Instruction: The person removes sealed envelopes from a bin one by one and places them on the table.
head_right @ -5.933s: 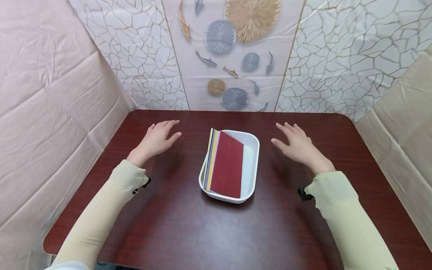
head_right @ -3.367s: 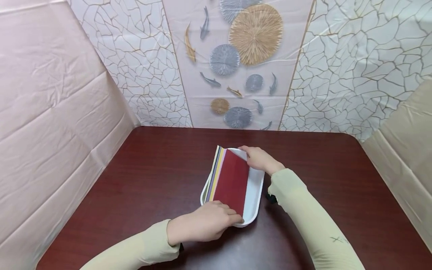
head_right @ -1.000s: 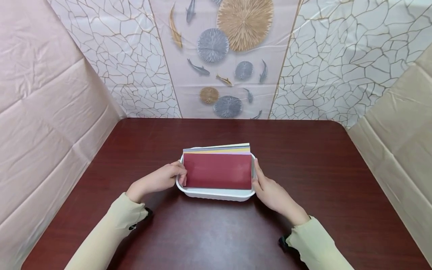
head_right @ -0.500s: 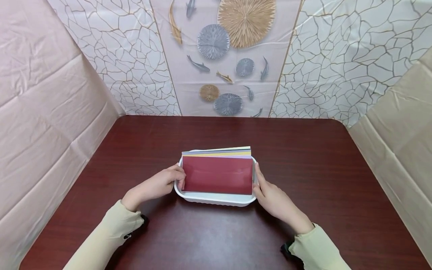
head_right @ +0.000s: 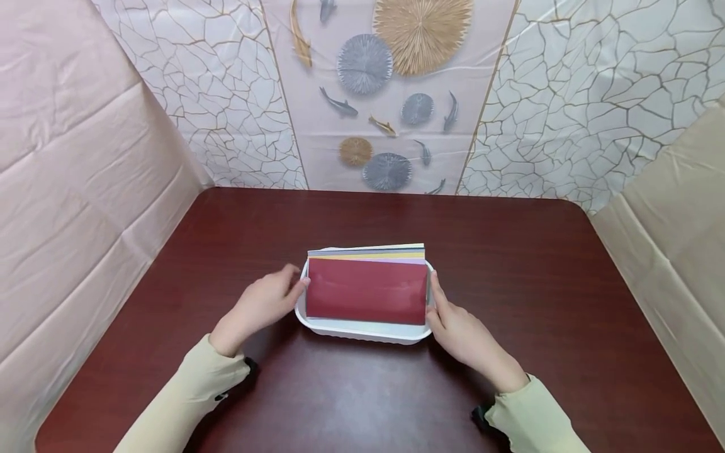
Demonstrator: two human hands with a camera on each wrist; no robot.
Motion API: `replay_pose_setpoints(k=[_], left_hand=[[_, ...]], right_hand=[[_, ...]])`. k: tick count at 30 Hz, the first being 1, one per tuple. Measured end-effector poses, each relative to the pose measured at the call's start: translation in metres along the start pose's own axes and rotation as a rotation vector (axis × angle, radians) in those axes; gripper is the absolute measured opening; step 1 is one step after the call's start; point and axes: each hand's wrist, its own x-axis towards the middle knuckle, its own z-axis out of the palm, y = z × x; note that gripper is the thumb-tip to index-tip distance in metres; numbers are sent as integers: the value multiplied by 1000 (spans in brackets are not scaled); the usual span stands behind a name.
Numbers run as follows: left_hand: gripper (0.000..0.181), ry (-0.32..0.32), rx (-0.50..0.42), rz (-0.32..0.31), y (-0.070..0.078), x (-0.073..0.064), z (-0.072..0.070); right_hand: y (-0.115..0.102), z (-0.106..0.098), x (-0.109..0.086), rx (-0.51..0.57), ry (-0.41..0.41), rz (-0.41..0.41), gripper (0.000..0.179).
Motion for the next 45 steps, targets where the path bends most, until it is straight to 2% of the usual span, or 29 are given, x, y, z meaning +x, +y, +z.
replay_pose_setpoints(k=[2,4,8,16,22,28,30,34,40,45], left_hand=[[35,-92,41,-55,5,2,7],[34,-140,64,-103,9,4,13],[30,-152,81,-163,15,7,18],[30,-161,126,-178,17,9,16],[29,-145,173,-178,18,7,15],[29,-149,195,-169,21,8,16],[29,-147,196,-173,22,8,15],[28,-143,192,-175,23,7,14],[29,-138,187,-173,21,7,16],[28,-141,182,-177,20,8,17]], right_hand=[[0,1,-1,5,-2,2,68],[1,2,-1,5,-1,-1,68],[1,0,2,2,6,-7,68],[3,-4,5,17,26,-17,69],[5,-11,15,22,145,-86,58],[-2,-24,37,-4,342,-144,34],[-6,-28,46,-17,374,-182,26],[-14,-32,61,-60,333,-252,19],[-24,-28,77,-130,205,-253,22],[-29,-25,83,-190,183,-273,23]])
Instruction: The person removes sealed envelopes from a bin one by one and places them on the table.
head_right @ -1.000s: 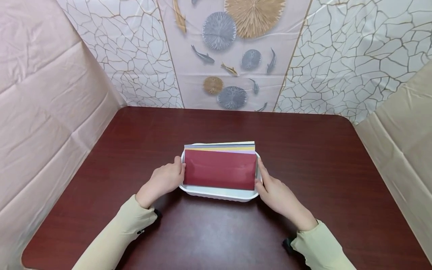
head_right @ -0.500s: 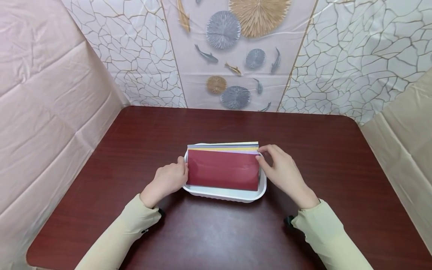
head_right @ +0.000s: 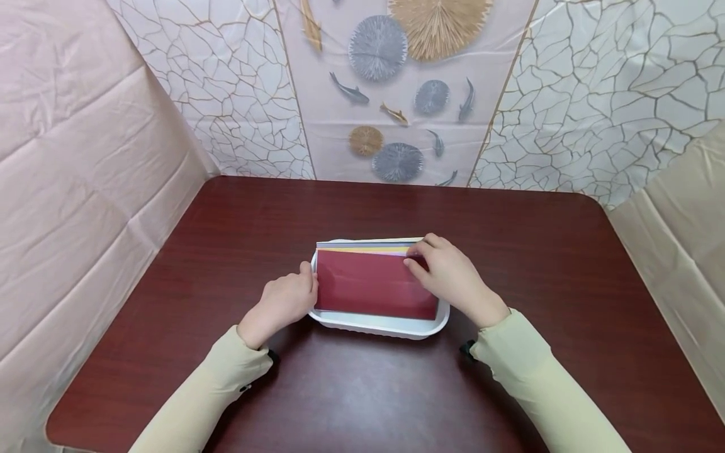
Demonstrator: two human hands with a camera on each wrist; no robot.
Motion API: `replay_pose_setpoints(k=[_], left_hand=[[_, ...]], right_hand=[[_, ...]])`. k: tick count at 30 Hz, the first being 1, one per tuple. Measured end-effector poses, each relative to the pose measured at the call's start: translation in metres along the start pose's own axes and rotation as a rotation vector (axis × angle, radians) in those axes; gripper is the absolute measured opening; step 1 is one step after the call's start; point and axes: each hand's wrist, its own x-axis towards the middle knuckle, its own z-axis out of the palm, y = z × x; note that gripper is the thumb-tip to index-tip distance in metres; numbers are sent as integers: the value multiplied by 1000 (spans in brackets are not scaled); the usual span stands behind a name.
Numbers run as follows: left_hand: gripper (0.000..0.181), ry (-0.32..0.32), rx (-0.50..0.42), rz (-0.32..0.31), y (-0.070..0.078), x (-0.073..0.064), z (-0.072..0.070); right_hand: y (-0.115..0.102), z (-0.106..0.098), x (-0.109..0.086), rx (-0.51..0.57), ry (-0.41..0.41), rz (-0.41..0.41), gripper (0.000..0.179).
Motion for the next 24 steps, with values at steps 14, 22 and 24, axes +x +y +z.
replay_pose_setpoints(k=[14,22,24], left_hand=[[28,6,-10,-10,2,0,-1],[28,15,-13,-13,2,-1,1],[27,16,-18,-8,3,-2,3]], right_hand=[[-7,7,-2,-28,92,9,15],[-11,14,-5,-42,73,71,17],[-13,14,-5,-53,60,85,19]])
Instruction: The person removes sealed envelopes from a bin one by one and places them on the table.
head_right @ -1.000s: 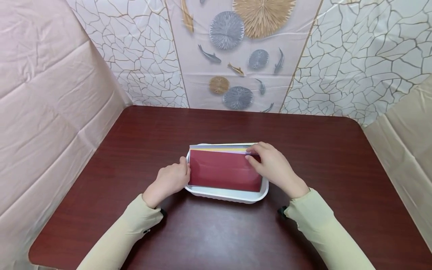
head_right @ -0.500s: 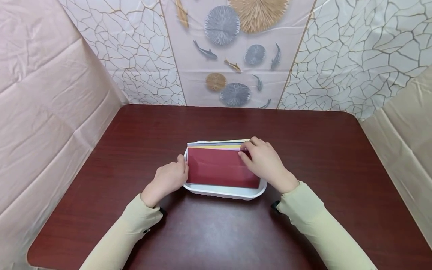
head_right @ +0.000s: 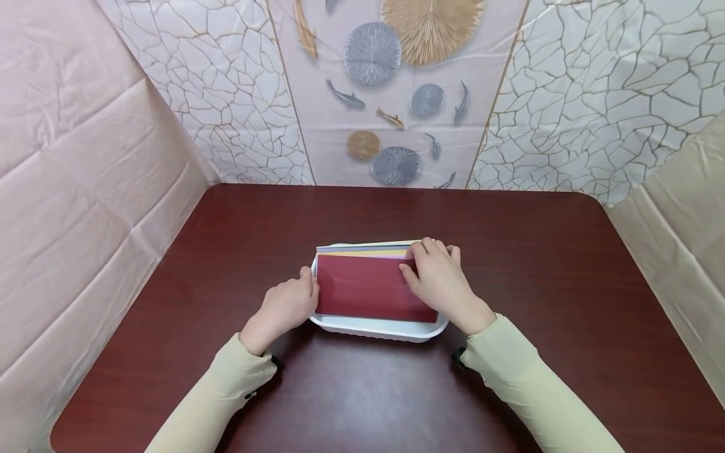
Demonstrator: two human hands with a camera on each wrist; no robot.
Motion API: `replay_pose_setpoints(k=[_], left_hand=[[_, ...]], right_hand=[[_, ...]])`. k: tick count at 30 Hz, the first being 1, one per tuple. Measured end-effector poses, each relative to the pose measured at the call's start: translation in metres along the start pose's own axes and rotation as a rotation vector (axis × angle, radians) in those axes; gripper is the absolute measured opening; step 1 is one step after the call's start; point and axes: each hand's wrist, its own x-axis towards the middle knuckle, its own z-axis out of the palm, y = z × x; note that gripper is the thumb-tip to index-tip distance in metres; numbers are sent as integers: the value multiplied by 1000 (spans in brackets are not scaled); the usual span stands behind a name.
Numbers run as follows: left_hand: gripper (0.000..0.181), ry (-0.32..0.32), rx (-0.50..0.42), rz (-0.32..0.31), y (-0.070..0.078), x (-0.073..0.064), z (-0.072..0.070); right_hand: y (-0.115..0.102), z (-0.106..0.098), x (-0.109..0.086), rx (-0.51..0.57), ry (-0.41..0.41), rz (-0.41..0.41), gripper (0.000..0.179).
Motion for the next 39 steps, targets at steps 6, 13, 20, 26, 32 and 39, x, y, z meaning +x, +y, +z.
replay_pose_setpoints(k=[6,13,20,26,32,39], left_hand=[[26,15,-18,17,0,-3,3],[26,18,-18,6,-1,-5,4],[26,21,-30,-2,2,-4,4],[26,35,-28,-14,2,-3,1],[25,55,-41,-15,4,-4,0],[26,42,-37,-19,4,-6,0]], right_hand=[[-8,0,5,-6,-52,-24,21],[-12,1,12,8,-71,-83,21],[-8,-5,16,122,-123,-106,14],[-11,-11,19,150,-171,-118,12],[-9,-15,9,164,-157,-139,21],[-6,-21,-7,162,-112,-164,29]])
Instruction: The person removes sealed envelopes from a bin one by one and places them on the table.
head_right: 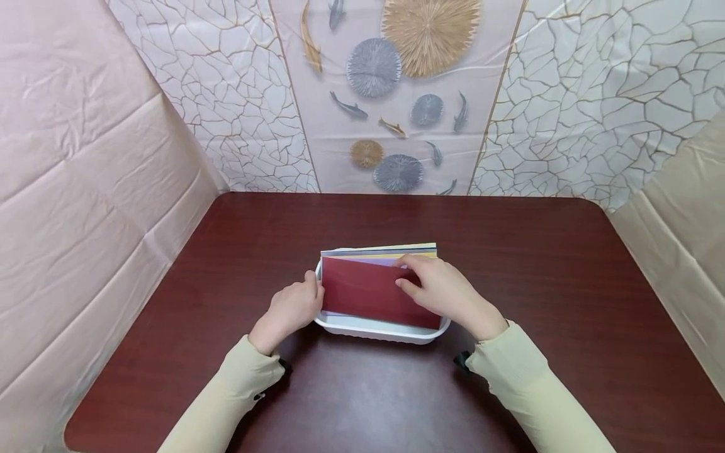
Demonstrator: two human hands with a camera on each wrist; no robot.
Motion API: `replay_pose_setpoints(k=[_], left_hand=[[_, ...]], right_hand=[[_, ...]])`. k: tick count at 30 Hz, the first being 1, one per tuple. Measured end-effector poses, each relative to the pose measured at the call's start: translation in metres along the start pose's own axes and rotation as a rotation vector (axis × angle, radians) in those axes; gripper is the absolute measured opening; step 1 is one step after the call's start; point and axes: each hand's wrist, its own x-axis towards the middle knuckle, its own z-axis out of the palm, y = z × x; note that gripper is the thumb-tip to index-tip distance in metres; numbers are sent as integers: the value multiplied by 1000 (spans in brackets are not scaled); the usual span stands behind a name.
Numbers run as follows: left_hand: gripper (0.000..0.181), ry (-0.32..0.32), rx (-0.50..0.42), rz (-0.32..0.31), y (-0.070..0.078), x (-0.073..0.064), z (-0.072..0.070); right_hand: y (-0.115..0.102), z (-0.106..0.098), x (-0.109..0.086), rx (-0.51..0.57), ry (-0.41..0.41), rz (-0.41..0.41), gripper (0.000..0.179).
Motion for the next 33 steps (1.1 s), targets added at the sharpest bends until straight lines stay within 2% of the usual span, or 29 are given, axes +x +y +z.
replay_pose_setpoints(k=[15,21,24,33], left_hand=[[26,-1,-5,-10,-2,0,1],[26,1,-4,0,-1,0,2],[26,-1,-4,5,-1,1,2],[27,-11,-4,8,-2,2,0]], right_hand=[[0,6,-8,-79,-58,94,49],[3,5,-9,-80,-51,71,49],[8,0,-10,-53,-53,68,46],[27,-17,-19,126,-111,210,37]])
